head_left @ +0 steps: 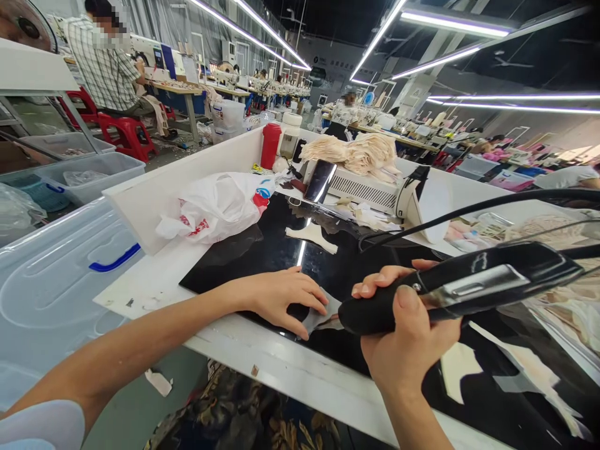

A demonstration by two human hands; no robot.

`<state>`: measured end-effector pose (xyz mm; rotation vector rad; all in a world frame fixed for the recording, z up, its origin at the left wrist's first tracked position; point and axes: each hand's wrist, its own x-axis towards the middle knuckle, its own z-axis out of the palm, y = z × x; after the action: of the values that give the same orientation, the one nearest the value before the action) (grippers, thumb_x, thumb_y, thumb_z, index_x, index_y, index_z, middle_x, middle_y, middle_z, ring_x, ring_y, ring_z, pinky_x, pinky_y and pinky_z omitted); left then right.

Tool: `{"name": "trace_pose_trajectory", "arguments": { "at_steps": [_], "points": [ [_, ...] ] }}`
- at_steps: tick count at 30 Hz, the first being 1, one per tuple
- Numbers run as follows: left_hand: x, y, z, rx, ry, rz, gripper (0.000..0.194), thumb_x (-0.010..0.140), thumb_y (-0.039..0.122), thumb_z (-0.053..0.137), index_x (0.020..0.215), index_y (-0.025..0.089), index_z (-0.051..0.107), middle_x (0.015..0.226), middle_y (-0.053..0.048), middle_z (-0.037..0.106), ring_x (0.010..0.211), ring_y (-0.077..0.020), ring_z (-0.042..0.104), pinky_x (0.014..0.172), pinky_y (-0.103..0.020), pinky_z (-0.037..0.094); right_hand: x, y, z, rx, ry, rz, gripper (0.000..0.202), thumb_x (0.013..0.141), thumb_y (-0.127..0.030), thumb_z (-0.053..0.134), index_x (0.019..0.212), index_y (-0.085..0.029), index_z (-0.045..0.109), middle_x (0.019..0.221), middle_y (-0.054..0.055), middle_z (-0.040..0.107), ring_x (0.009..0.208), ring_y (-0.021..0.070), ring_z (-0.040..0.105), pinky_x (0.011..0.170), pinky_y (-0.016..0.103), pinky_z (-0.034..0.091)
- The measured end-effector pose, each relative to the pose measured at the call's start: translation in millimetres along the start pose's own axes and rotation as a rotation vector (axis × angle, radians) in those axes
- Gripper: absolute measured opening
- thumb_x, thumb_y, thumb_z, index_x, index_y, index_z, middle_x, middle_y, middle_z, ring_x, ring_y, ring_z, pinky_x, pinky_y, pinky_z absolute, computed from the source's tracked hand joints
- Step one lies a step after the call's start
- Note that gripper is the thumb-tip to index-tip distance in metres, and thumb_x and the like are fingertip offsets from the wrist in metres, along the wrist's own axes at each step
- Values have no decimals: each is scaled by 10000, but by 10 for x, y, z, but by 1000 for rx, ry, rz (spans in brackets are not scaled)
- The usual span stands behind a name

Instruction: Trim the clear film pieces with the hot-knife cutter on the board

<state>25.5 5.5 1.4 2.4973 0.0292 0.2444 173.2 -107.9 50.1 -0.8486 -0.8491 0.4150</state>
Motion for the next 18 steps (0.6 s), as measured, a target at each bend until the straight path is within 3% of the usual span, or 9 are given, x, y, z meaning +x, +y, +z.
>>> {"name": "trace_pose_trajectory", "arguments": {
  "at_steps": [10,18],
  "points": [
    [11,-28,9,-36,31,26,479,809,366,844,1253,277,691,1417,-90,627,1365,-299,519,1229,-640,153,-43,-15,36,15,1,22,353,771,-303,784,1051,-253,575,736,-60,608,554,120,574,554,294,528],
    [10,-49,4,23,41,83,467,779,390,863,1191,224,718,1365,-111,658,1357,-321,530,1189,-570,296,-128,-23,65,9,-39,38,336,784,-280,775,1050,-251,571,738,-58,625,559,123,590,569,312,548]
  ]
}}
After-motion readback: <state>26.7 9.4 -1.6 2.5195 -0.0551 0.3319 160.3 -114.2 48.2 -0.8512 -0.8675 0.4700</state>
